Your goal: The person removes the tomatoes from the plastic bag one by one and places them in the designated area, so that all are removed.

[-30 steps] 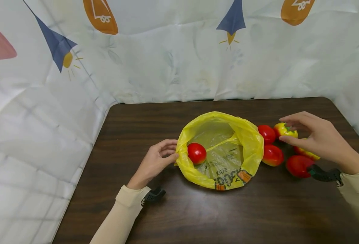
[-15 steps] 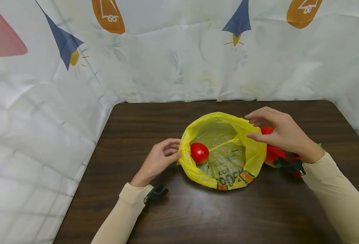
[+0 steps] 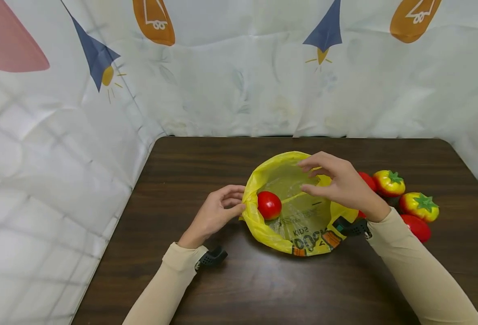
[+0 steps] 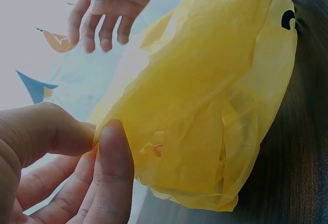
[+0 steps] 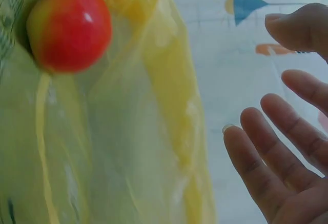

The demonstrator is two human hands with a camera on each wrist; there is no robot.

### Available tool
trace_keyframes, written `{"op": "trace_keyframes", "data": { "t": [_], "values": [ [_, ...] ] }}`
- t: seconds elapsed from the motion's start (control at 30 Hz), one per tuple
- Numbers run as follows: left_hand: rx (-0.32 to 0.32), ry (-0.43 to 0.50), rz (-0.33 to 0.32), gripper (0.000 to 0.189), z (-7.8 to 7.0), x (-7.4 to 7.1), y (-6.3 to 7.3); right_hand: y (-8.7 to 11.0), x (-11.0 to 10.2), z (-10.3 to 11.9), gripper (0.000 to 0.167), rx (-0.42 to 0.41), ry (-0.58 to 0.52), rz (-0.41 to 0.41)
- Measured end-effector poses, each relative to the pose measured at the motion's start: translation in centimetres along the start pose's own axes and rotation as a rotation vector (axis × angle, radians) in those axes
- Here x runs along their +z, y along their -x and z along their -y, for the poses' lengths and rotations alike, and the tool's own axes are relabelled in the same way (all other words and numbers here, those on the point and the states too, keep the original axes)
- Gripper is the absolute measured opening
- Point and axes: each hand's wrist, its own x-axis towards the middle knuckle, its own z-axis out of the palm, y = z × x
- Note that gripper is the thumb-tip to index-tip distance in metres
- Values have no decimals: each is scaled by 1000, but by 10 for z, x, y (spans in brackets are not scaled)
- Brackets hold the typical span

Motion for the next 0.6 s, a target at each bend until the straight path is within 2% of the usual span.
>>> {"op": "trace_keyframes", "data": {
  "t": [0.27,0.6],
  "values": [
    [9,-5,7,44,0,2,0,-5,30,3,50,45,-90,40],
    [15,7,16,43,0,1,0,-5,48,2,54,142,-165,102]
  ]
}}
